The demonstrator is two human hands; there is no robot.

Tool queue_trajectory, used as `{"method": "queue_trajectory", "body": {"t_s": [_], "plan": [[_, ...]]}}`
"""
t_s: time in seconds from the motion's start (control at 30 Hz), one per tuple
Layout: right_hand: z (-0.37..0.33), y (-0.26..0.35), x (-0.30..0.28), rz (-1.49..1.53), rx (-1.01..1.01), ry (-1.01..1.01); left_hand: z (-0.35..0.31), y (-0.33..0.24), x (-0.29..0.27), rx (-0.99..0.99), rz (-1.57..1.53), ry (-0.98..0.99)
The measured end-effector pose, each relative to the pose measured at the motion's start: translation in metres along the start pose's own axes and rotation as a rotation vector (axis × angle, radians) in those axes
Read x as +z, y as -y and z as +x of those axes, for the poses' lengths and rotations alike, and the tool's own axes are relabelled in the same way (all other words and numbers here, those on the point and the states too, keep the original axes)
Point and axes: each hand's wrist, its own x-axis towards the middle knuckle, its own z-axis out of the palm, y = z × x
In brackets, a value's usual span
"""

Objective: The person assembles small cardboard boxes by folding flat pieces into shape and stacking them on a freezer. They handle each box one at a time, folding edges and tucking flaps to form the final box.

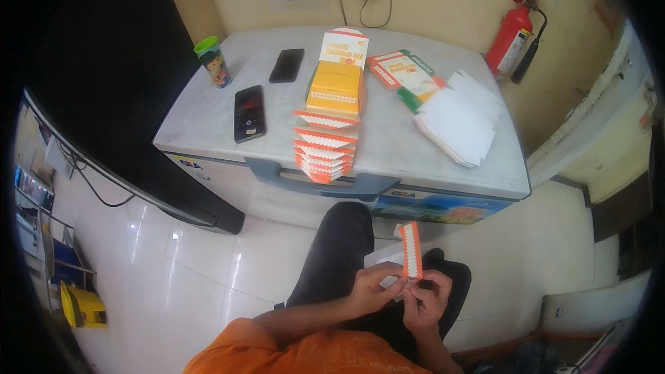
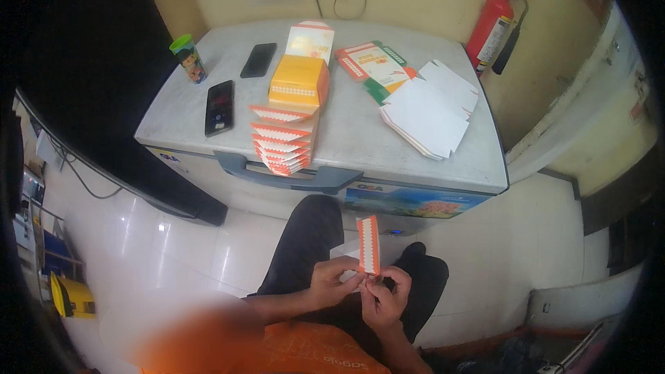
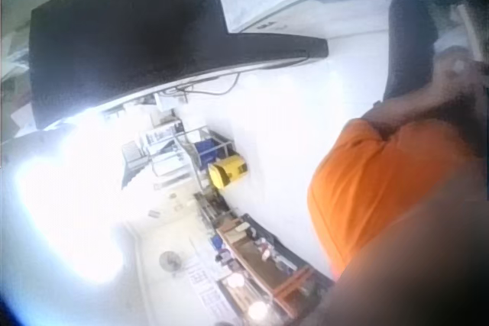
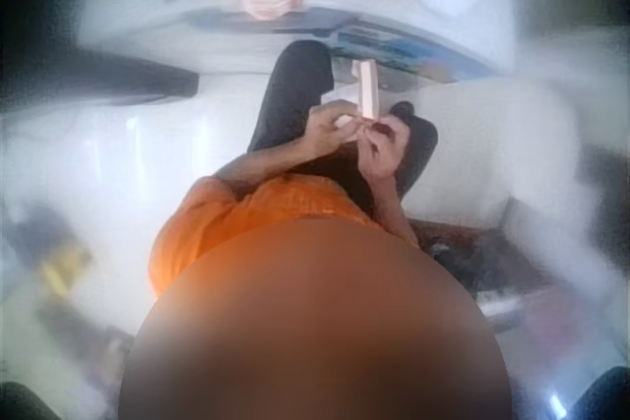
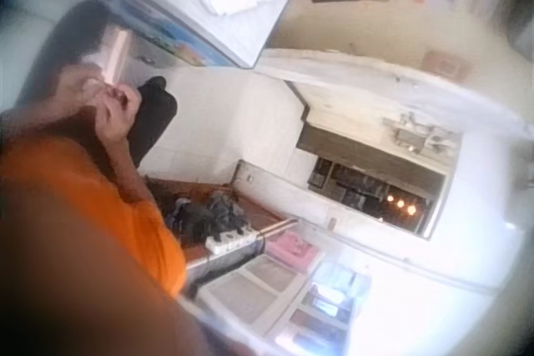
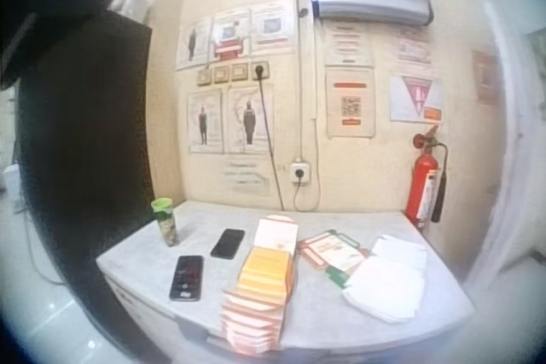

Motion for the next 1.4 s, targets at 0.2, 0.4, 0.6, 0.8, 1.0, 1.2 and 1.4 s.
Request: {"method": "queue_trajectory", "body": {"t_s": [0.2,0.4,0.6,0.8,1.0,1.2,1.4], "plan": [[-0.009,0.000,0.006,-0.002,0.049,-0.055,-0.009,0.005,-0.002,0.141,0.118,-0.037],[-0.006,-0.001,0.007,-0.012,0.030,-0.084,-0.006,0.012,-0.003,0.277,0.184,-0.015],[0.000,-0.005,0.010,-0.028,0.079,-0.106,-0.007,0.008,0.002,0.053,0.073,0.020],[-0.003,-0.009,0.018,0.001,0.106,-0.220,-0.008,0.003,0.007,-0.122,-0.008,0.006],[-0.007,-0.012,0.018,0.117,0.075,-0.224,-0.009,-0.003,0.003,-0.001,0.138,0.067],[-0.003,-0.014,0.004,0.082,0.010,-0.093,-0.007,-0.002,0.000,-0.049,0.033,0.072],[0.002,-0.010,0.005,0.097,0.097,-0.126,-0.007,0.001,0.004,-0.203,-0.332,0.126]]}}
